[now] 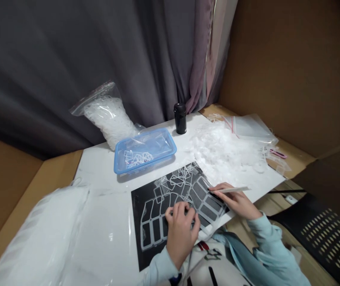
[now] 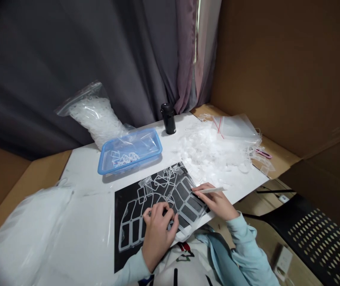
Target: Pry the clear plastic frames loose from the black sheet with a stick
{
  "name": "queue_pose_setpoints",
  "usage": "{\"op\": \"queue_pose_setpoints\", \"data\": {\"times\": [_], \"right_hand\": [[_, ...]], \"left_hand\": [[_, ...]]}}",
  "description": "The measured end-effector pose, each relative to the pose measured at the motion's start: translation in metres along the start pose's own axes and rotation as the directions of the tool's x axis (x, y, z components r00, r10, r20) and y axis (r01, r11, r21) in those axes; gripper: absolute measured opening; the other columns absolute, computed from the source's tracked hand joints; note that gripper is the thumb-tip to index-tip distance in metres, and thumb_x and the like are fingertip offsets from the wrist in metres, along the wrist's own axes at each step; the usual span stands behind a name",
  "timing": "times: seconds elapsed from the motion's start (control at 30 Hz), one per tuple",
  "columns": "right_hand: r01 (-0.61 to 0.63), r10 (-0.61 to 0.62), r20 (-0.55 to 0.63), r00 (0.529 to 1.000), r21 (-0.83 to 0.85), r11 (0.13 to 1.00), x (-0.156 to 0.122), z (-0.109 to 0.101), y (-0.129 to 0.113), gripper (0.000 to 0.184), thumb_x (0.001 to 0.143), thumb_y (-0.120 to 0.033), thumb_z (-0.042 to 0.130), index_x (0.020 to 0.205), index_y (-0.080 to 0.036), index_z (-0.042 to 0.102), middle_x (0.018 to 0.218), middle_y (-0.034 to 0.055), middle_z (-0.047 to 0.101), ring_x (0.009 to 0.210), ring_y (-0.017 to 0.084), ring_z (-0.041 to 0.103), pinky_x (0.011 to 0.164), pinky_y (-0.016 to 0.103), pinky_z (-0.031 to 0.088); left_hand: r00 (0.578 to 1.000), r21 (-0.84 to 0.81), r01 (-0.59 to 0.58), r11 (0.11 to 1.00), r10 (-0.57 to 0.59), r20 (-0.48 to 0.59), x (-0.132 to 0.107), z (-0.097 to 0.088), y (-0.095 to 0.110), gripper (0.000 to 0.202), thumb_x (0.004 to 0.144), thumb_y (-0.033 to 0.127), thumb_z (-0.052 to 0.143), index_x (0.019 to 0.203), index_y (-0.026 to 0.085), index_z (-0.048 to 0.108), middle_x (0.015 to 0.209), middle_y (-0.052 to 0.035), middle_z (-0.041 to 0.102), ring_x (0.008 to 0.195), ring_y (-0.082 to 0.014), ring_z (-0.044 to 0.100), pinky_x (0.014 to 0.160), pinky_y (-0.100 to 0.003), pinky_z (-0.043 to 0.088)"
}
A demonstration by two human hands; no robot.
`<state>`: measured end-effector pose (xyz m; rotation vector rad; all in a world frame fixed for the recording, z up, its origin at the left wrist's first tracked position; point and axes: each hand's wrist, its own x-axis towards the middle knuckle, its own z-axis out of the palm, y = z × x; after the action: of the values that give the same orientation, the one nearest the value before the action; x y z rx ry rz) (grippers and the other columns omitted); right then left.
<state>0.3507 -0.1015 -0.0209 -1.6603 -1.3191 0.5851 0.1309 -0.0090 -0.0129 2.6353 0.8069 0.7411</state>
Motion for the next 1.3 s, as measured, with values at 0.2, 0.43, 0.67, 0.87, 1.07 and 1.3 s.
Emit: {"op": "queue_pose_setpoints", "data": {"times": [0.2,0.43,0.67,0.87,1.07,1.3], "right_hand": [[0.08,-0.08,-0.005,0.997,-0.024,0.997,0.002,0.0,0.002,0.028,0.097,-0.038,0.05,0.113,-0.022,0.067,0.112,0.009,0.065,0.107,0.021,0.06,0.095,0.039,0.051],[0.256,-0.245,0.072,0.967,-0.298,0.92,0.006,0.002,-0.011,0.028,0.1,-0.033,0.044,0.116,-0.024,0.065,0.112,0.0097,0.067,0.1,0.023,0.061,0.079,0.037,0.052],[0.327,-0.306,0.12,0.944,-0.449,0.831,0.013,-0.003,-0.001,0.034,0.096,-0.021,0.044,0.127,-0.02,0.058,0.115,0.0127,0.064,0.101,0.026,0.058,0.08,0.039,0.045],[0.098,-0.434,-0.437,0.788,-0.606,0.789,0.028,-0.039,-0.007,0.032,0.097,-0.02,0.044,0.125,-0.021,0.059,0.109,0.011,0.066,0.096,0.026,0.059,0.082,0.04,0.045],[0.162,-0.44,-0.662,0.607,-0.439,0.884,0.051,-0.019,-0.05,0.028,0.098,-0.022,0.047,0.122,-0.021,0.061,0.116,0.0111,0.065,0.107,0.025,0.06,0.093,0.04,0.048],[0.32,-0.336,-0.048,0.941,-0.198,0.926,0.058,0.017,-0.041,0.024,0.098,-0.033,0.048,0.106,-0.021,0.067,0.109,0.0085,0.068,0.101,0.022,0.064,0.088,0.038,0.053]], "left_hand": [[0.913,0.063,-0.337,0.94,0.309,0.268,0.003,-0.002,-0.003,0.049,0.091,0.009,0.04,0.137,0.025,0.045,0.147,-0.0012,0.042,0.138,-0.0192,0.033,0.11,-0.044,0.026],[0.848,0.057,-0.401,0.914,0.347,0.401,0.006,-0.002,-0.007,0.064,0.088,0.009,0.039,0.149,0.023,0.028,0.152,0.003,0.034,0.142,-0.0165,0.029,0.117,-0.046,0.026],[0.852,0.057,-0.381,0.923,0.326,0.409,0.004,-0.002,-0.006,0.061,0.091,0.011,0.039,0.149,0.024,0.028,0.152,0.0034,0.034,0.142,-0.0161,0.029,0.117,-0.047,0.027],[0.86,0.043,-0.381,0.924,0.337,0.384,0.003,-0.002,-0.006,0.06,0.09,0.01,0.039,0.148,0.022,0.03,0.15,-0.0007,0.038,0.14,-0.0171,0.033,0.117,-0.046,0.027],[0.859,-0.002,-0.366,0.93,0.339,0.385,0.003,0.0,-0.009,0.061,0.09,0.009,0.039,0.149,0.022,0.029,0.151,0.0018,0.035,0.141,-0.018,0.031,0.116,-0.044,0.029],[0.944,-0.078,-0.293,0.953,0.301,0.131,-0.003,-0.012,-0.001,0.042,0.094,0.015,0.043,0.134,0.025,0.049,0.141,-0.0003,0.051,0.126,-0.0178,0.047,0.104,-0.038,0.035]]}}
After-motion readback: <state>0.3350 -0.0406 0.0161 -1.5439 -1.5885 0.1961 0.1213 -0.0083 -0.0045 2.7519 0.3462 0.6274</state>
